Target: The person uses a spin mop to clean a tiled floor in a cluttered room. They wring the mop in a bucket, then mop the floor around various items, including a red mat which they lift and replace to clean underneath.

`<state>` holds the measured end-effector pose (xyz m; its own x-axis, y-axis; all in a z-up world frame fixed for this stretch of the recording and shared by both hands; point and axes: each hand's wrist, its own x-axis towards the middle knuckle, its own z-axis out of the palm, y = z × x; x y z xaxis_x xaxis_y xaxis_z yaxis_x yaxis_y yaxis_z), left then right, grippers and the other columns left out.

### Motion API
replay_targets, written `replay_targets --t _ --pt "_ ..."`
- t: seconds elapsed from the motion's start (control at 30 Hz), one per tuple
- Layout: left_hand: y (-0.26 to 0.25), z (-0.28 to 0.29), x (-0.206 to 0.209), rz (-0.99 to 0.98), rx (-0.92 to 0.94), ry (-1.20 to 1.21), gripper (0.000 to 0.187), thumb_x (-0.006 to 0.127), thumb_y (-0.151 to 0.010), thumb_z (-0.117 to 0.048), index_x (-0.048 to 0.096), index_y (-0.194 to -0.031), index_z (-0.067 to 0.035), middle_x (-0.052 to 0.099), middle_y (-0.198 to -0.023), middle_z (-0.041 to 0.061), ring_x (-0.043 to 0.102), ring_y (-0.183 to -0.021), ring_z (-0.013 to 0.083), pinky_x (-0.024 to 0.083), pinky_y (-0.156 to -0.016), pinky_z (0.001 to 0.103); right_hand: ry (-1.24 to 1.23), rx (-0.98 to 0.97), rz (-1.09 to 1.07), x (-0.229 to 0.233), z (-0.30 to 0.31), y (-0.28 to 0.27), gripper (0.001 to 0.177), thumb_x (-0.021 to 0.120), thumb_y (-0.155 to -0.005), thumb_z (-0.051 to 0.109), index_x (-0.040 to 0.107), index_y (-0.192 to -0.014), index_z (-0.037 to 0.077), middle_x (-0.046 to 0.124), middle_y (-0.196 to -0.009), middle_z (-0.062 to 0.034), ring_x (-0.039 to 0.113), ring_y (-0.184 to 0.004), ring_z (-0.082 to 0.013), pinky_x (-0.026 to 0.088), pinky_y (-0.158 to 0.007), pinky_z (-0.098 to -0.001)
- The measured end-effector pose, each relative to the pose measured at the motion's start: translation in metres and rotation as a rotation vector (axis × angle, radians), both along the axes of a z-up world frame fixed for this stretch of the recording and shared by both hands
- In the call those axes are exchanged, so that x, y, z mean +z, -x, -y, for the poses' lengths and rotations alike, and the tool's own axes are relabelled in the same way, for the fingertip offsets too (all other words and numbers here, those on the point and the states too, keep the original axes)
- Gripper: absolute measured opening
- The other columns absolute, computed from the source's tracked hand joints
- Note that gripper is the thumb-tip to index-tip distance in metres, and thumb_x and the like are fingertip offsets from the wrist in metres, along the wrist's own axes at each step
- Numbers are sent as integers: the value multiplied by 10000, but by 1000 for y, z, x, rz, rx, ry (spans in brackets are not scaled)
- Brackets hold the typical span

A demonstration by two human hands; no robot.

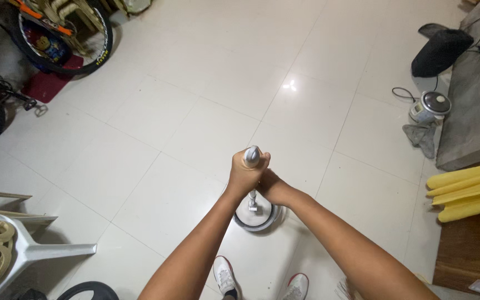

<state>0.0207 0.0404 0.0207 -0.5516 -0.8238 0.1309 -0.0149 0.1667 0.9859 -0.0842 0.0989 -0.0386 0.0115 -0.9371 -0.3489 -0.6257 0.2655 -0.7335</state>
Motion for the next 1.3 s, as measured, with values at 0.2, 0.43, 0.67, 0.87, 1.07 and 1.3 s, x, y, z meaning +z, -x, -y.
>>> replay_targets --t 0.2,0.43,0.67,0.87,1.07,1.3 --pt "14 14 94 -36 72 301 278 749 -895 -153 586 -698 -43 557 -573 -16 513 -524 66 433 -484 292 404 42 127 69 9 22 536 658 -979 211 418 -1382 -48 584 -1294 -291 562 -1218 -397 449 -1032 -486" --pt "21 10 229 -313 -73 195 319 701 -960 -120 612 -663 -44 583 -578 -22 540 -514 72 422 -489 276 403 -19 107 211 -1 27 343 571 -984 206 517 -1260 10 653 -1167 -180 652 -1103 -314 532 -956 -434" --pt "21 -11 174 -251 -47 137 319 757 -955 -117 576 -702 -48 574 -655 -24 514 -615 54 433 -554 266 369 -13 205 136 -5 17 161 579 -905 50 564 -1058 5 685 -996 -133 665 -971 -256 547 -834 -403" --pt "24 -13 55 -109 140 159 300 756 -904 -105 538 -708 -42 577 -620 10 511 -577 81 451 -524 289 293 -39 130 39 5 14 156 559 -917 30 555 -1071 1 674 -1070 -144 643 -1031 -252 538 -905 -380" --pt "27 -17 -12 -49 153 193 312 736 -897 -97 506 -695 -37 545 -584 47 505 -537 105 453 -512 306 52 -173 149 7 -13 12 279 553 -934 59 485 -1200 6 618 -1200 -154 584 -1110 -242 506 -963 -369" --pt "28 -21 3 5 125 136 319 747 -895 -138 518 -701 -30 552 -591 58 482 -549 119 448 -518 324 -40 -165 98 31 -14 14 238 565 -975 122 518 -1158 -22 645 -1172 -188 604 -1093 -303 536 -955 -402"
